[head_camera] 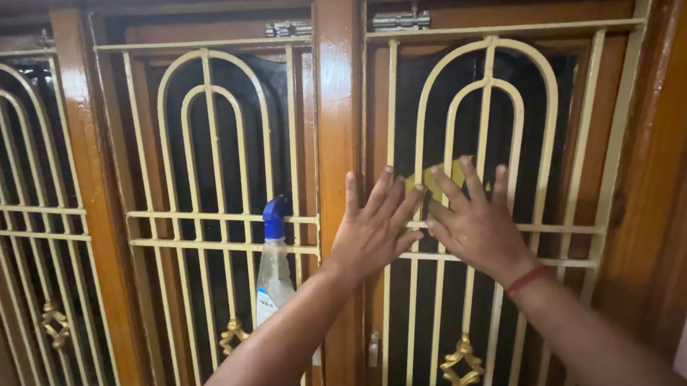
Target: The person wipes the metal bars and wooden frame of a window grille using a yellow sponge. They spray a cleaning solution from a bottle onto the grille and continue wiping the surface methodically.
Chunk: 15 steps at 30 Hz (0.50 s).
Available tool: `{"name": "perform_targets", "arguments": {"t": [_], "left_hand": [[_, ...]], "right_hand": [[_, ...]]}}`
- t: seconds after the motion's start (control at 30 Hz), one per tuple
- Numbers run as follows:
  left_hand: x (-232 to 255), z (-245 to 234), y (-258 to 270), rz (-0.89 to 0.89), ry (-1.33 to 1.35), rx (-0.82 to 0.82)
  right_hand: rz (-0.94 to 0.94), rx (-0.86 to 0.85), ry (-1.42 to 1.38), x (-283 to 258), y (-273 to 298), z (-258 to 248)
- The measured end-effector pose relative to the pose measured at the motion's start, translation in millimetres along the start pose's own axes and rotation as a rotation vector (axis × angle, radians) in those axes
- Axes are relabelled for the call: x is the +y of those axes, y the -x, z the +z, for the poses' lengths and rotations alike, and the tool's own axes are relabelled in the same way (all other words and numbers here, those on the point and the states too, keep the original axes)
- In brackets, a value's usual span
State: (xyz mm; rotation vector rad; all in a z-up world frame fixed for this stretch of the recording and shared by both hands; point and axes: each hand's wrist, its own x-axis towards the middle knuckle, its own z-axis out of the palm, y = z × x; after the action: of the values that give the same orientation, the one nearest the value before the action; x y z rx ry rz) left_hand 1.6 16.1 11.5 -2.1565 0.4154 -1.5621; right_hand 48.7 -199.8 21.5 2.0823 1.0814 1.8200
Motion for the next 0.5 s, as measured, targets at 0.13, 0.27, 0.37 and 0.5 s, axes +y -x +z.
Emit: {"name": "perform_targets", "arguments": {"t": [0.13, 0.27, 0.37, 0.5], "left_hand": [[-12, 5, -13, -0.068, -0.019, 0.028], [-18, 1, -31, -0.118, -0.073, 0.07], [-28, 0, -58, -0.167, -0.08, 0.115], [-34, -4, -83, -0.214, -0.194, 0.076]], "right_hand": [[0.079, -0.088, 0.046, 10, -29, -1], [0.18, -0.127, 0.161, 19, -63, -2], [0.212, -0.062, 0.123, 24, -76, 0], [0.224, 0.17, 0.012, 23, -71, 5]]}}
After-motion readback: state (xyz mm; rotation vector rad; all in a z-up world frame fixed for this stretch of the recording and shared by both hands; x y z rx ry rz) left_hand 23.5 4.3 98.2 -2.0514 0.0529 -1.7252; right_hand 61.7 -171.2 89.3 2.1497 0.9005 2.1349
